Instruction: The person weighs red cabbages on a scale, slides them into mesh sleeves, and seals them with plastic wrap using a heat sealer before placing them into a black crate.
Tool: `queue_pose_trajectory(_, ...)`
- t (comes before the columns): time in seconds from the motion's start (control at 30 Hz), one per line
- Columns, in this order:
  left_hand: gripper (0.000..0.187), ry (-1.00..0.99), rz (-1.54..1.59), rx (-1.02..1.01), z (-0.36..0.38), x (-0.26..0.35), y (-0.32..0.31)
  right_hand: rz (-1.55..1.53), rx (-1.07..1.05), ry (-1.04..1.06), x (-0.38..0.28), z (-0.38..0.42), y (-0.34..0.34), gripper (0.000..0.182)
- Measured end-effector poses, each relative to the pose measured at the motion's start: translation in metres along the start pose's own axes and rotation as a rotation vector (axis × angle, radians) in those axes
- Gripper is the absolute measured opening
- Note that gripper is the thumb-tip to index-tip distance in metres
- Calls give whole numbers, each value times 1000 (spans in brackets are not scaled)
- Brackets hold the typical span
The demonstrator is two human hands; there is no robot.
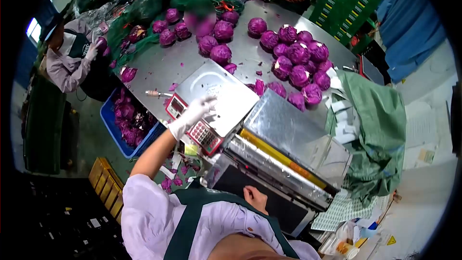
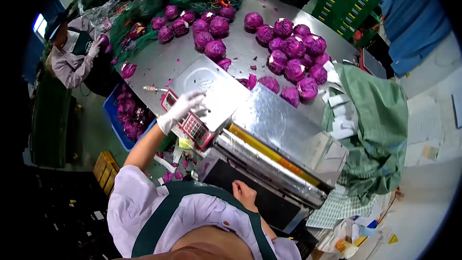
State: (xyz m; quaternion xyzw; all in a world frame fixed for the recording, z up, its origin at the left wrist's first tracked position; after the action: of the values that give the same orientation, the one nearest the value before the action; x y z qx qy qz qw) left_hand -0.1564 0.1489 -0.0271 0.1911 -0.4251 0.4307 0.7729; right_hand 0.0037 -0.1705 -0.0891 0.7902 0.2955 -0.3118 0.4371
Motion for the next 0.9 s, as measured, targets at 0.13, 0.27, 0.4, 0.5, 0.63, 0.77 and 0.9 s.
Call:
queue_pose_trajectory(0.13, 78, -232, -470, 463, -93, 79, 75, 27, -17, -51, 10, 10, -3, 10)
queue_pose_trajectory(0.27, 108, -216, -1013, 688, -216, 112, 93, 67, -26, -95, 6, 6, 1, 12)
queue_pose_trajectory(0.4, 99, -130, -1419, 814, -259, 126, 67, 17, -47, -193, 28, 32, -4, 14)
queue_pose_trajectory(0.5, 90, -195, -1552, 771, -293, 122, 64, 140, -24, -209, 16, 22, -3, 20)
queue_pose_trajectory(0.63, 84, -452, -1463, 823, -258, 142, 50, 109, -71, -231, 11, 12, 2, 14)
queue_pose_trajectory(0.77, 87, -714, -1299, 745, -185, 166, 37, -109, -273, -207, -12, -55, 51, 16)
queue_pose_trajectory(0.9, 91, -682, -1215, 501, -91, 150, 8, 192, -172, 90, -2, -144, 154, 10)
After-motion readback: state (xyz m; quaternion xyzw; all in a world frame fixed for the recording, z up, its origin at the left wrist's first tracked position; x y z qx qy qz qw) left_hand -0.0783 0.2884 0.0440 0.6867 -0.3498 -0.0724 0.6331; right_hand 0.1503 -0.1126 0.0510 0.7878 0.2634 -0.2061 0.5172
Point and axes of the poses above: each hand's wrist, its own z-axis away from the middle knuckle, its own y-axis out of the back of the hand, x = y × z, the point moved 5 cm from there along -z, towards the middle knuckle, and after that the axes turned 15 degrees about y, right-handed, at the moved point
